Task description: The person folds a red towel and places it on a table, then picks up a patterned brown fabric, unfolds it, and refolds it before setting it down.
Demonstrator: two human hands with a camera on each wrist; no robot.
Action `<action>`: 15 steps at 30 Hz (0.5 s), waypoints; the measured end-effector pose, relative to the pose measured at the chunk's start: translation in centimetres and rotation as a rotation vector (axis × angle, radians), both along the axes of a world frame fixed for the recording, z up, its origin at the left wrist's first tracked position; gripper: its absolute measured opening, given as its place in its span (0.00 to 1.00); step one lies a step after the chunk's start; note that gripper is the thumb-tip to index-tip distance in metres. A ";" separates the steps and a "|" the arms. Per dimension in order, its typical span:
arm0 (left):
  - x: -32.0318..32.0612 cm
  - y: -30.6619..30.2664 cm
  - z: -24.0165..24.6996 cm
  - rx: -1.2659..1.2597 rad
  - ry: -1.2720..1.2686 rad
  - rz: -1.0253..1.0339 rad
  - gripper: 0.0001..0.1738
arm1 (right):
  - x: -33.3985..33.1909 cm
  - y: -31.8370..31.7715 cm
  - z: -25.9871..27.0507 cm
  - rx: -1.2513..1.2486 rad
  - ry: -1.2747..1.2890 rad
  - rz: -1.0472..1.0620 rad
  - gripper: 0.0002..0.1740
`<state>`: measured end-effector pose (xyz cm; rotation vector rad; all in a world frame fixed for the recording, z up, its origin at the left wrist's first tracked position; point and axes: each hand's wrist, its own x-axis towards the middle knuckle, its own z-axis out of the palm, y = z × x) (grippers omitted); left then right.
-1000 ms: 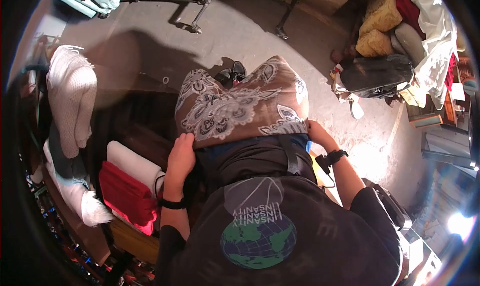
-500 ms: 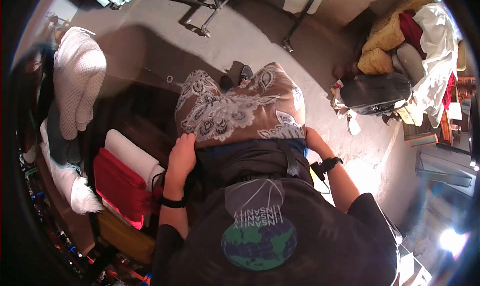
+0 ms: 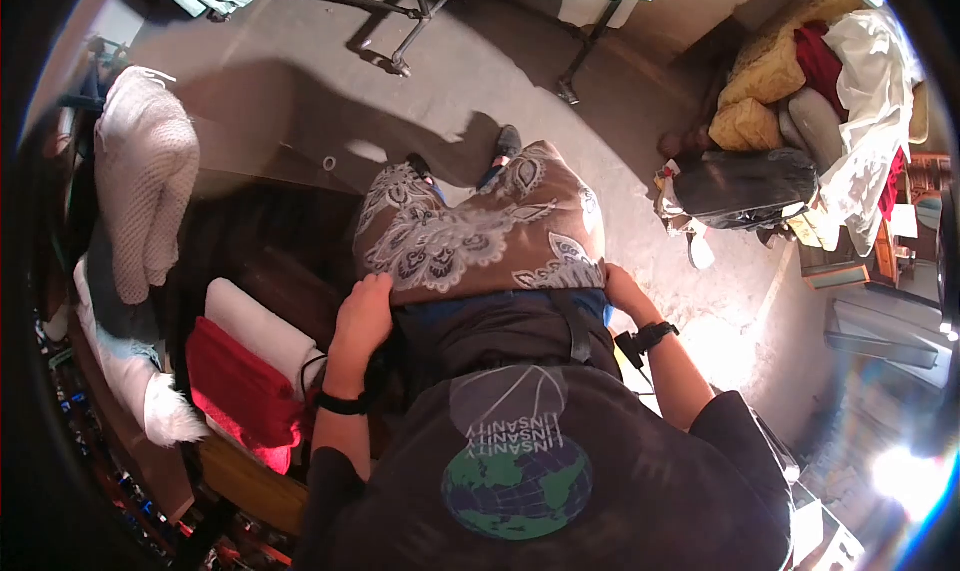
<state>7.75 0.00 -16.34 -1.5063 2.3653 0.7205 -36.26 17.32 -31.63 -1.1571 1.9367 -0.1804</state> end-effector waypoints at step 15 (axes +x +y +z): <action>-0.2 -1.1 0.2 0.013 0.021 0.031 0.08 | -1.0 -1.7 -0.6 0.079 -0.048 0.067 0.18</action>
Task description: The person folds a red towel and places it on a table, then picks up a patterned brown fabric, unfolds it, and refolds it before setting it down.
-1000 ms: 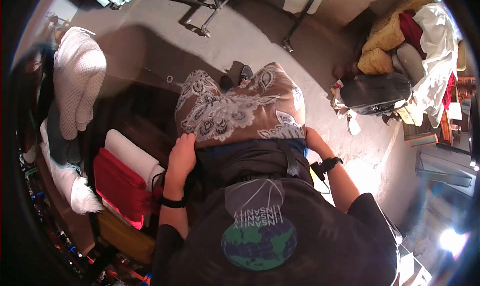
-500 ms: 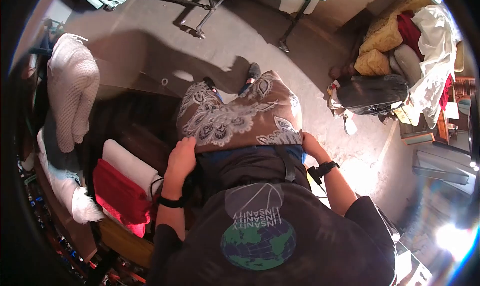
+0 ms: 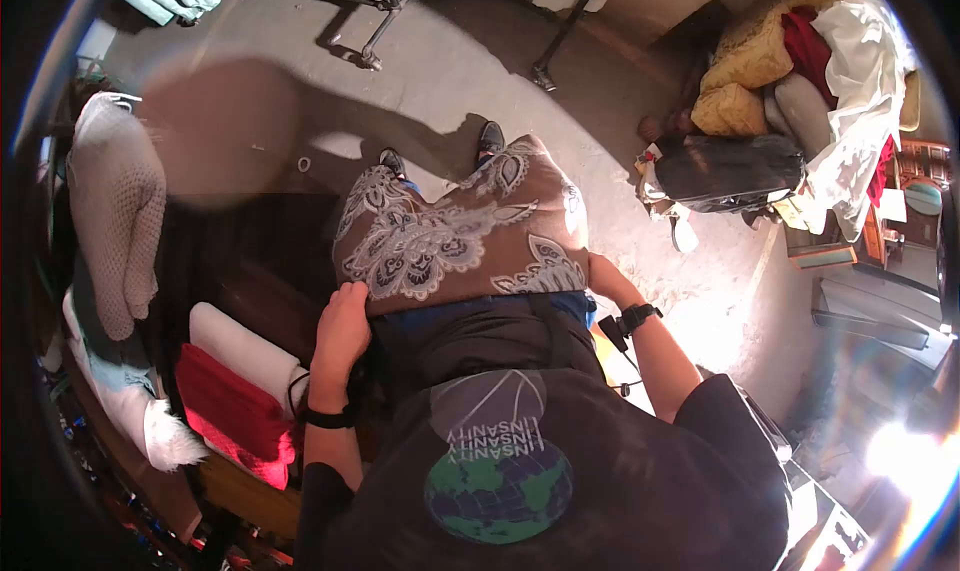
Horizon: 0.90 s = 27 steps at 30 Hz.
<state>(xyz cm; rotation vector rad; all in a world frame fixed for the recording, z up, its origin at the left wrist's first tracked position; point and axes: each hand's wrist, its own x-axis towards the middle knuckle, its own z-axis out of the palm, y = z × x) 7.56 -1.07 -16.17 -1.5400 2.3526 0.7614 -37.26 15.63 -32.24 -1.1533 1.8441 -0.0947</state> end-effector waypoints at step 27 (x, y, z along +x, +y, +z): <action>-0.4 -0.2 -0.8 0.060 -0.029 -0.033 0.09 | -0.4 4.0 -1.8 0.283 -0.724 -0.652 0.35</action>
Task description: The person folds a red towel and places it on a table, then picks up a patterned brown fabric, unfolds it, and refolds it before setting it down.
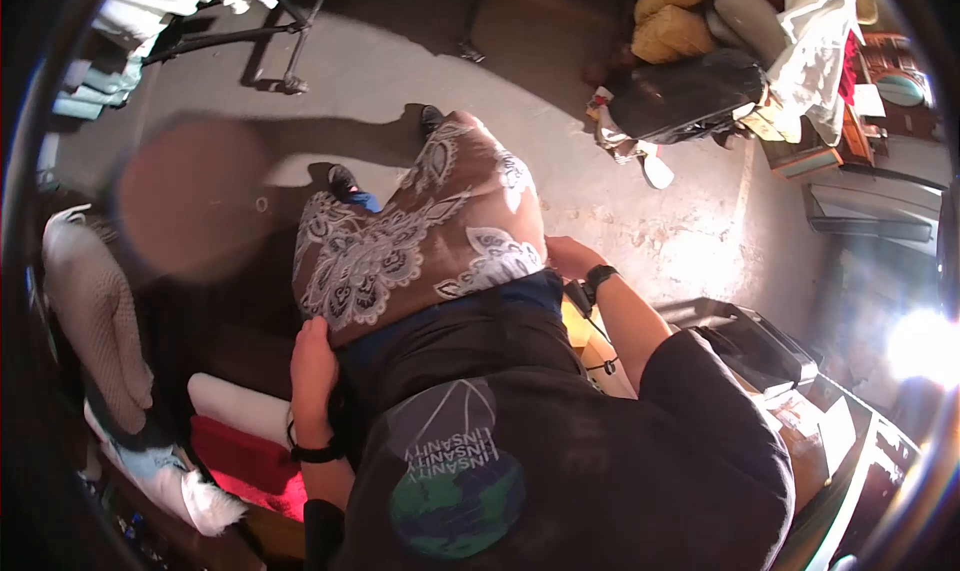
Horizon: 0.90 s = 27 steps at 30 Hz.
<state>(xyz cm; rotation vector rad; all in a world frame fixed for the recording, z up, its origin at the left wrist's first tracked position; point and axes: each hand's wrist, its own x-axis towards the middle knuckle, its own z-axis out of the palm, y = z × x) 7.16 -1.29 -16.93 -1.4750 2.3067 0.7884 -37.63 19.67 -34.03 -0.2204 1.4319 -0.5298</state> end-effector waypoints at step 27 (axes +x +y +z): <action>0.2 0.4 0.8 -0.097 0.010 -0.040 0.11 | -0.1 0.0 -2.3 -0.110 -0.079 -0.308 0.14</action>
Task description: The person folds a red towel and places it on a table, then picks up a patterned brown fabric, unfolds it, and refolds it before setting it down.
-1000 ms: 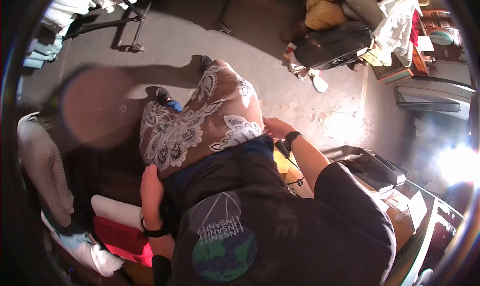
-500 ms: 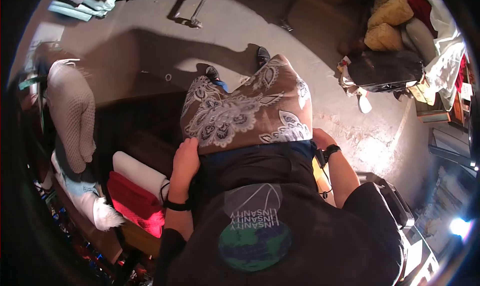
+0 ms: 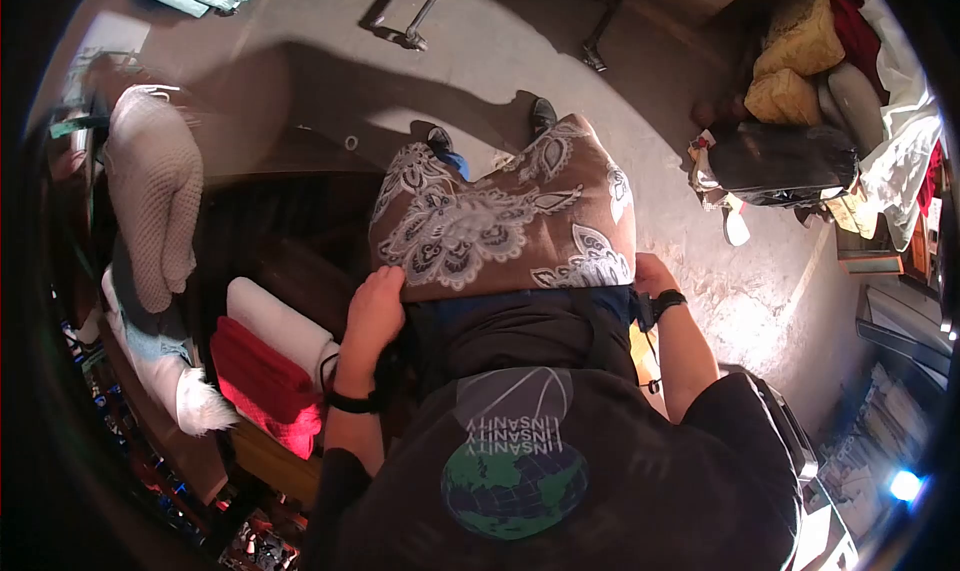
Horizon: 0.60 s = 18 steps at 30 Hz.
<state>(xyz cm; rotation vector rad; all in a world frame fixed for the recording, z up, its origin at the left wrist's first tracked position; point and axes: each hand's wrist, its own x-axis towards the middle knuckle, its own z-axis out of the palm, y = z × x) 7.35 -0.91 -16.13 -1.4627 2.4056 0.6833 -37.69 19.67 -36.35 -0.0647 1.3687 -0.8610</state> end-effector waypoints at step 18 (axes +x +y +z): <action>-0.1 0.5 4.6 0.346 0.126 -0.031 0.12 | -9.7 9.3 -0.1 0.107 0.335 -0.781 0.21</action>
